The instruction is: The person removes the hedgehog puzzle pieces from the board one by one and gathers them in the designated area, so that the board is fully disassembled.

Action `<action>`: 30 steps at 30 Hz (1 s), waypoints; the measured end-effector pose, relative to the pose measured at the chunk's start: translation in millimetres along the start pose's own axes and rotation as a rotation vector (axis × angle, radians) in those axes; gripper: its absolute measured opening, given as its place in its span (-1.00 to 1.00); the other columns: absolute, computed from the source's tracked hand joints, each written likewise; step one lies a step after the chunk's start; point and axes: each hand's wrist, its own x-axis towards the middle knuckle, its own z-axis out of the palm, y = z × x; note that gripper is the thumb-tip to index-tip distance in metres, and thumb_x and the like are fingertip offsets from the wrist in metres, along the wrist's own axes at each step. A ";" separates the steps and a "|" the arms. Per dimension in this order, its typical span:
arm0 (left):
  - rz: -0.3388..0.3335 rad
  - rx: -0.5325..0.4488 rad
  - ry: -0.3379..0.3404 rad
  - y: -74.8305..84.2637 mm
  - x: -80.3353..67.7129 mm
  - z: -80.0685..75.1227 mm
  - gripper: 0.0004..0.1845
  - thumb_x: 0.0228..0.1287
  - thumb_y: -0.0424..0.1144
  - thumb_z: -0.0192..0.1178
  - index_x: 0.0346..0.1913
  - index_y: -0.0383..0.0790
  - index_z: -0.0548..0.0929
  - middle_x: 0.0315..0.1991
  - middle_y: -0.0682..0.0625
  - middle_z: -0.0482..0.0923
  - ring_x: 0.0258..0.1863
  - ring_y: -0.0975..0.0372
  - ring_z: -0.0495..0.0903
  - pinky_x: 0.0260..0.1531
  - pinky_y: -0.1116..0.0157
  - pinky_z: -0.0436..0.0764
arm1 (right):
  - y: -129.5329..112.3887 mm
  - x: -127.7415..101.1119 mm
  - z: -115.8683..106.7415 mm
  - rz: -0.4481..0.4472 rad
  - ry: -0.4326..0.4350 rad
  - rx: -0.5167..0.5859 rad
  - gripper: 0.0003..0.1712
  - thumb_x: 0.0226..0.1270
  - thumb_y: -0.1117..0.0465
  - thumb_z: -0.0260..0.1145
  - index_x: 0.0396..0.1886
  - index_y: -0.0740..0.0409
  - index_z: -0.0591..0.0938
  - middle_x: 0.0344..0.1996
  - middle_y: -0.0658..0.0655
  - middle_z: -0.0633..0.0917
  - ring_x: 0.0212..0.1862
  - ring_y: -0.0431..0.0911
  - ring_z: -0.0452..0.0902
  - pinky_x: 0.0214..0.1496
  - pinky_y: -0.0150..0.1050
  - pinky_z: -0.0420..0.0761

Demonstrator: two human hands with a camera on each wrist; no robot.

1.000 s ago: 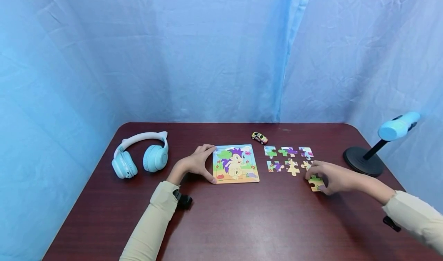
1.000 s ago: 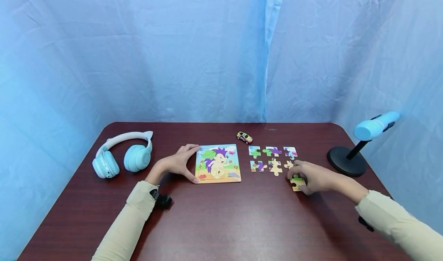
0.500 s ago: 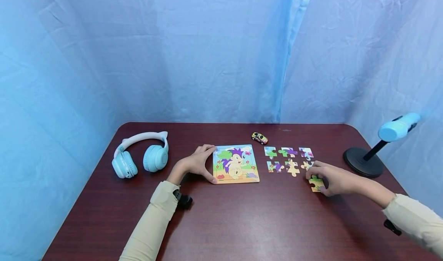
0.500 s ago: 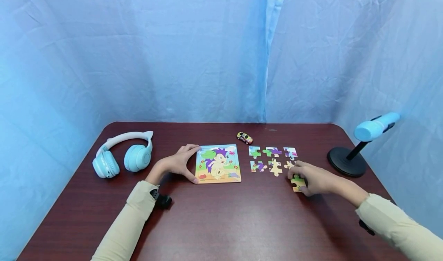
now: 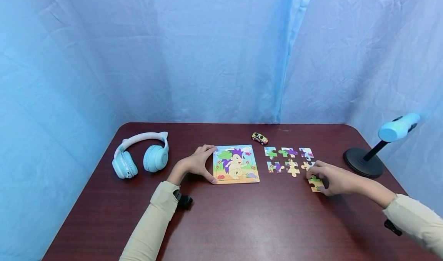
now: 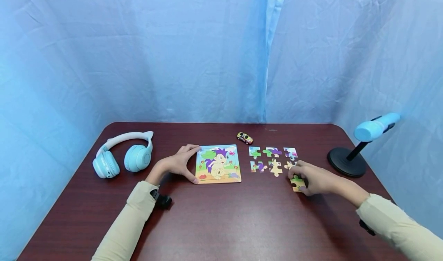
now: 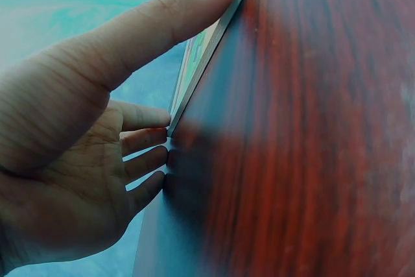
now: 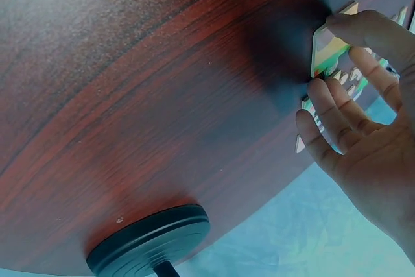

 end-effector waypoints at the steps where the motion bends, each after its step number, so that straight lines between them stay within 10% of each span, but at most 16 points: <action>1: 0.000 0.000 0.000 0.1 -0.1 0.0 0.32 -0.10 0.08 0.64 0.64 -0.22 0.04 0.58 -0.16 0.04 0.53 -0.06 0.04 0.46 -0.12 0.28 | 0.0 0.0 -0.1 0.003 -0.001 -0.001 -0.58 0.15 0.33 0.50 -0.01 -0.08 0.64 -0.06 0.05 0.50 -0.21 -0.19 0.42 -0.32 -0.39 0.45; 30: 0.009 -0.007 -0.008 -0.4 -0.3 -1.1 0.32 -0.09 0.08 0.64 0.64 -0.22 0.04 0.59 -0.17 0.02 0.54 -0.06 0.03 0.46 -0.13 0.27 | -42.0 49.5 5.3 -0.130 0.070 0.031 -0.44 0.06 0.28 0.60 0.11 0.02 0.65 -0.02 0.07 0.57 -0.10 -0.05 0.55 -0.14 -0.18 0.66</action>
